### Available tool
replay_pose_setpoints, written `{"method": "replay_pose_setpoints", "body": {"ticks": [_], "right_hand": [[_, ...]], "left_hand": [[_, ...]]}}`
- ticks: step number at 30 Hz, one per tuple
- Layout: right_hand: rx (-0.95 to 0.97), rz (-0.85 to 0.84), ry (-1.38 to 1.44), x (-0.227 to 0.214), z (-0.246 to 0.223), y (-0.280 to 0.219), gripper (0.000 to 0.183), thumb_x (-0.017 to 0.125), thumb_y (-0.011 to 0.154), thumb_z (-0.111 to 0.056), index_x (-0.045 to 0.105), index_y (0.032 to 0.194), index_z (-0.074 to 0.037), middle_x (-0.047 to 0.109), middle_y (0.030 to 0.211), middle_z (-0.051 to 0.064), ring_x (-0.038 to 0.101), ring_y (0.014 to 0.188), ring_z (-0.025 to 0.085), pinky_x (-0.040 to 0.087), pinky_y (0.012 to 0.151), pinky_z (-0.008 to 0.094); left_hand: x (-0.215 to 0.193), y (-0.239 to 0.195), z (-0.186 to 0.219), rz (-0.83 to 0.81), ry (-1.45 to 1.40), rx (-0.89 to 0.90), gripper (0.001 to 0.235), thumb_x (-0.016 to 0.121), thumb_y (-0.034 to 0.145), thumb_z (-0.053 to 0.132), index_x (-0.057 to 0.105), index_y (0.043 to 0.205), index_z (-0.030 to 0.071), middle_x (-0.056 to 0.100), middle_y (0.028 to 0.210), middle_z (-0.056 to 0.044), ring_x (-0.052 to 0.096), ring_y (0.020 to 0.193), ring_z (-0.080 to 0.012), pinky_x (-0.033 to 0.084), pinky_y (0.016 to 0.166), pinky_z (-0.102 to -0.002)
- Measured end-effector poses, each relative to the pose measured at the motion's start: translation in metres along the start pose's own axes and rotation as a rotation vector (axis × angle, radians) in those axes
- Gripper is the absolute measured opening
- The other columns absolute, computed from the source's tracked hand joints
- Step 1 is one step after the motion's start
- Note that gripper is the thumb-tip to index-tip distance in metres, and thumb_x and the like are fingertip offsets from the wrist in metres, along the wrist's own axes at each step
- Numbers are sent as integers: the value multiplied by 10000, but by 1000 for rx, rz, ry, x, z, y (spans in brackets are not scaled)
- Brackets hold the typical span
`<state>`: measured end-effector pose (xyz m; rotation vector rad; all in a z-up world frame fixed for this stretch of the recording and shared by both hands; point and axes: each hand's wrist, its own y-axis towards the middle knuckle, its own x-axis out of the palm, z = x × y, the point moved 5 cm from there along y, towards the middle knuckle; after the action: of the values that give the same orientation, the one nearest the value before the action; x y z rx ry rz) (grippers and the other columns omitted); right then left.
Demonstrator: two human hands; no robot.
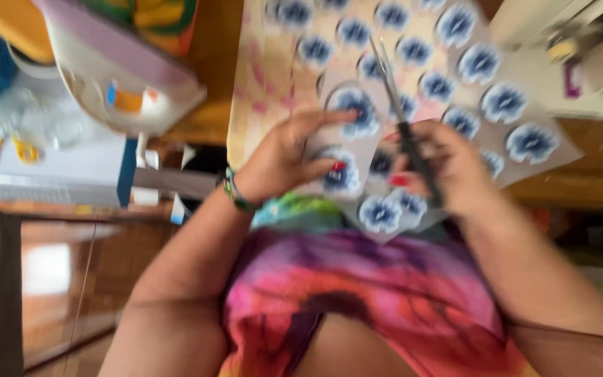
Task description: Cutting out circular printed patches from a fabric sheet using scissors
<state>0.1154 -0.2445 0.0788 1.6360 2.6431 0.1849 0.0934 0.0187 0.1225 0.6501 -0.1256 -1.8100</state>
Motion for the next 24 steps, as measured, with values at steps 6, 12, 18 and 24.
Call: {"method": "replay_pose_setpoints", "body": {"ticks": [6,12,18,24], "right_hand": [[421,-352,-879,-75,-30,-54,696,840,711,-18,637,1363,-147,823,1014,24,844,892,156,715,861,296],[609,-263,-540,-84,6,-84,772,871,656,50,647,1385,-74,814,1117,126,773,1010,206,585,933,320],[447,-293,-342,-63,32,-85,732,888,679,-71,653,1371,-37,705,934,57,652,852,116,528,806,240],[417,-277,-257,-57,44,-86,690,858,723,-139,641,1368,-26,700,956,68,650,879,115,513,826,239]], "left_hand": [[5,-6,3,-222,-60,112,750,853,887,23,455,1510,151,567,1495,-105,566,1395,-268,415,1200,-372],[27,-4,0,-333,-96,84,788,852,884,55,425,1537,164,559,1499,-100,557,1355,-260,385,1182,-359],[45,-5,-3,-356,-92,43,805,866,868,82,436,1534,224,589,1412,-111,601,1287,-253,422,1102,-309],[51,-9,-9,-380,-120,40,820,838,862,55,421,1548,218,586,1348,-120,607,1249,-263,422,1084,-305]]}}
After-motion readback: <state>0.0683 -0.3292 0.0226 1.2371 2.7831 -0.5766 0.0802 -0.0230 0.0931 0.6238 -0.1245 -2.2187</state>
